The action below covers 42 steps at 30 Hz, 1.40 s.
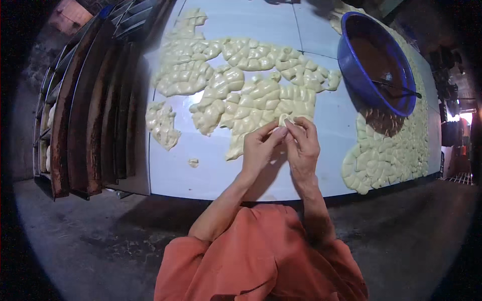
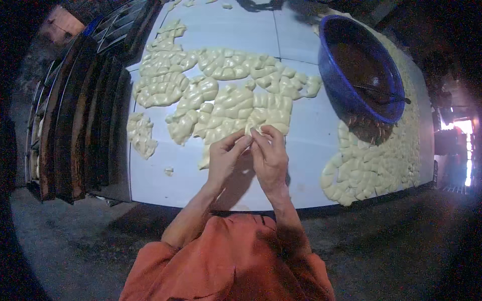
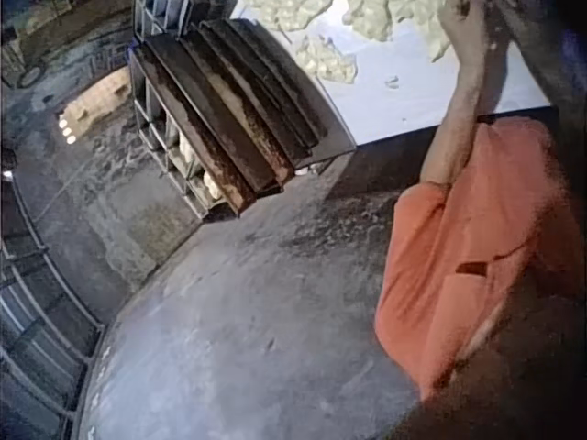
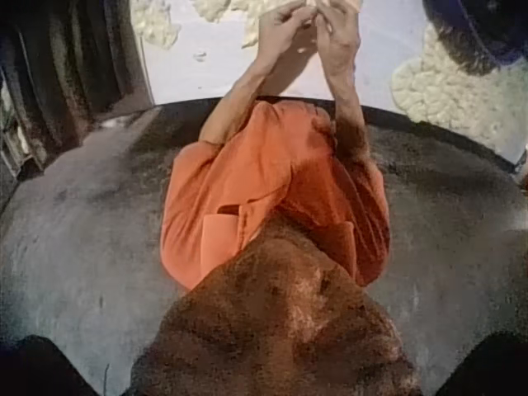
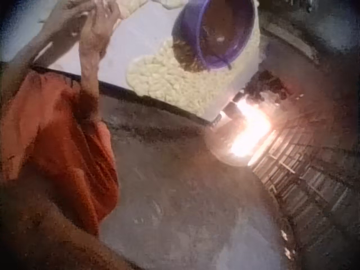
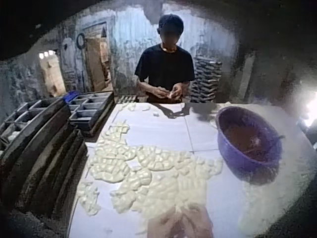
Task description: The person shapes dough pieces by hand, arranges them into loaves on the table, and places the shaped dough loaves into metal baking pans.
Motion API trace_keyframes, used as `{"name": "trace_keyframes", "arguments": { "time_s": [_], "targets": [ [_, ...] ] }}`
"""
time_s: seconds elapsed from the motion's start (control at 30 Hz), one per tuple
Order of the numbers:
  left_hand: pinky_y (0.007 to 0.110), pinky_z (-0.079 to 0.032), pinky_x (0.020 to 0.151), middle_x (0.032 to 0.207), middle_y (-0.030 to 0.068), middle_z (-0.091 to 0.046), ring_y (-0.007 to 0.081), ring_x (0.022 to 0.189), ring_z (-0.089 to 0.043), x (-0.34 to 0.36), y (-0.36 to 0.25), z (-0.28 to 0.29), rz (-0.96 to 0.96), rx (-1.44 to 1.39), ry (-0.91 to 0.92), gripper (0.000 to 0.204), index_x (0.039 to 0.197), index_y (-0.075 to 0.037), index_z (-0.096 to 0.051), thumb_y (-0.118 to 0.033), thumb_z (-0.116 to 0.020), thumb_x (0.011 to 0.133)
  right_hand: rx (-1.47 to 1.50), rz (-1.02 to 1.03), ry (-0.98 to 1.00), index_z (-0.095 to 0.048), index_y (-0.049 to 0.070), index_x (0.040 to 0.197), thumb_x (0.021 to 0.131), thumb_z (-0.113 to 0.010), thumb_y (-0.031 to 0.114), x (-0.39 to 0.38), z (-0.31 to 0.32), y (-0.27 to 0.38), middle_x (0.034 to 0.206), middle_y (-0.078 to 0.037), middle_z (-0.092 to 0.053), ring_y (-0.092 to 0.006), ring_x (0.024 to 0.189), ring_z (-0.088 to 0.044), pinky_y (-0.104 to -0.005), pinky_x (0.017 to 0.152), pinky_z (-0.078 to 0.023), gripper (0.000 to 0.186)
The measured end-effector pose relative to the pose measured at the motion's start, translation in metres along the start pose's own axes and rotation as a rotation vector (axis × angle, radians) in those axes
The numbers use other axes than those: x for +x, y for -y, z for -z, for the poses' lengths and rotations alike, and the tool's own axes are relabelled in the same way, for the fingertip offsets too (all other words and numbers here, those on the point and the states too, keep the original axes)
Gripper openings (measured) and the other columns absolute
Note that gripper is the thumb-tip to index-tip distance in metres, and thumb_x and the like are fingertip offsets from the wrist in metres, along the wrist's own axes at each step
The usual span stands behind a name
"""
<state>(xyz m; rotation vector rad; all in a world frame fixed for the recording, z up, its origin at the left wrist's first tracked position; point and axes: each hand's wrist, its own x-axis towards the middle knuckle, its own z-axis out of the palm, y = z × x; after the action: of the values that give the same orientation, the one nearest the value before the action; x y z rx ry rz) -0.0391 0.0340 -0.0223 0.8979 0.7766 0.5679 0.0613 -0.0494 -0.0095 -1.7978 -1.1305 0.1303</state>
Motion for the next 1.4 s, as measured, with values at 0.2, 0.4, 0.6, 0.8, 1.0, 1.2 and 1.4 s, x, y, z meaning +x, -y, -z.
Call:
{"name": "trace_keyframes", "arguments": {
  "time_s": [0.2,0.4,0.6,0.8,1.0,1.2,1.4],
  "targets": [
    [0.026,-0.057,0.074,0.107,0.0081,-0.072,0.0128,0.089,-0.068,0.008,-0.011,0.022,-0.06,0.145,0.015,0.038,0.124,0.001,-0.067,-0.019,-0.074,0.092,0.189,-0.188,-0.031,-0.069,0.0,0.112,0.092,-0.067,0.007,0.0,-0.024,0.003,0.097,-0.012,-0.067,-0.0209,0.09,-0.066,-0.0316,0.079,-0.053,0.021],
    [0.025,-0.056,0.069,0.1,0.0059,-0.073,0.0104,0.084,-0.067,0.007,-0.025,0.026,0.028,0.06,0.066,0.034,0.119,0.0,-0.07,-0.021,-0.074,0.092,0.175,-0.151,0.113,-0.069,-0.002,0.114,0.095,-0.069,0.012,0.0,-0.012,0.006,0.097,-0.008,-0.069,-0.0113,0.084,-0.062,-0.0253,0.072,-0.051,0.023],
    [0.023,-0.054,0.057,0.09,0.0032,-0.07,0.0085,0.068,-0.063,0.016,-0.03,0.041,0.167,0.094,0.181,0.035,0.114,0.0,-0.07,-0.028,-0.073,0.093,0.538,-0.436,0.274,-0.067,-0.002,0.12,0.089,-0.073,0.009,-0.005,0.002,0.003,0.103,-0.009,-0.068,-0.0109,0.083,-0.061,-0.0231,0.069,-0.049,0.033],
    [0.025,-0.058,0.066,0.097,0.0081,-0.072,0.0129,0.079,-0.069,0.006,-0.033,0.041,0.173,0.067,0.247,0.036,0.119,0.002,-0.068,-0.022,-0.073,0.092,0.371,0.036,0.205,-0.069,0.003,0.117,0.088,-0.075,0.007,-0.004,-0.001,-0.01,0.114,-0.009,-0.062,-0.0144,0.087,-0.061,-0.0259,0.071,-0.051,0.03],
    [0.029,-0.059,0.078,0.107,0.0123,-0.071,0.0173,0.09,-0.069,0.002,-0.032,0.045,0.079,0.084,0.303,0.031,0.121,0.003,-0.066,-0.011,-0.068,0.093,0.425,-0.004,-0.039,-0.067,0.003,0.109,0.089,-0.075,0.01,-0.011,-0.02,0.003,0.118,-0.011,-0.059,-0.0154,0.095,-0.058,-0.0279,0.075,-0.051,0.022],
    [0.03,-0.057,0.084,0.11,0.0095,-0.071,0.0139,0.098,-0.067,-0.012,-0.02,0.037,-0.018,0.146,0.337,0.033,0.126,0.003,-0.064,-0.012,-0.064,0.097,0.225,0.064,-0.201,-0.062,0.002,0.099,0.094,-0.071,0.015,-0.025,-0.031,-0.015,0.09,-0.01,-0.064,-0.0174,0.075,-0.061,-0.0294,0.068,-0.051,0.017],
    [0.024,-0.052,0.069,0.087,0.0023,-0.071,0.0092,0.077,-0.063,-0.01,-0.01,0.043,0.102,0.306,0.197,0.023,0.107,0.0,-0.073,-0.02,-0.072,0.094,0.195,-0.268,0.075,-0.065,0.001,0.103,0.099,-0.064,0.018,-0.031,-0.009,-0.005,0.089,-0.013,-0.066,-0.0179,0.077,-0.064,-0.0291,0.066,-0.051,0.018]
  ]
}}
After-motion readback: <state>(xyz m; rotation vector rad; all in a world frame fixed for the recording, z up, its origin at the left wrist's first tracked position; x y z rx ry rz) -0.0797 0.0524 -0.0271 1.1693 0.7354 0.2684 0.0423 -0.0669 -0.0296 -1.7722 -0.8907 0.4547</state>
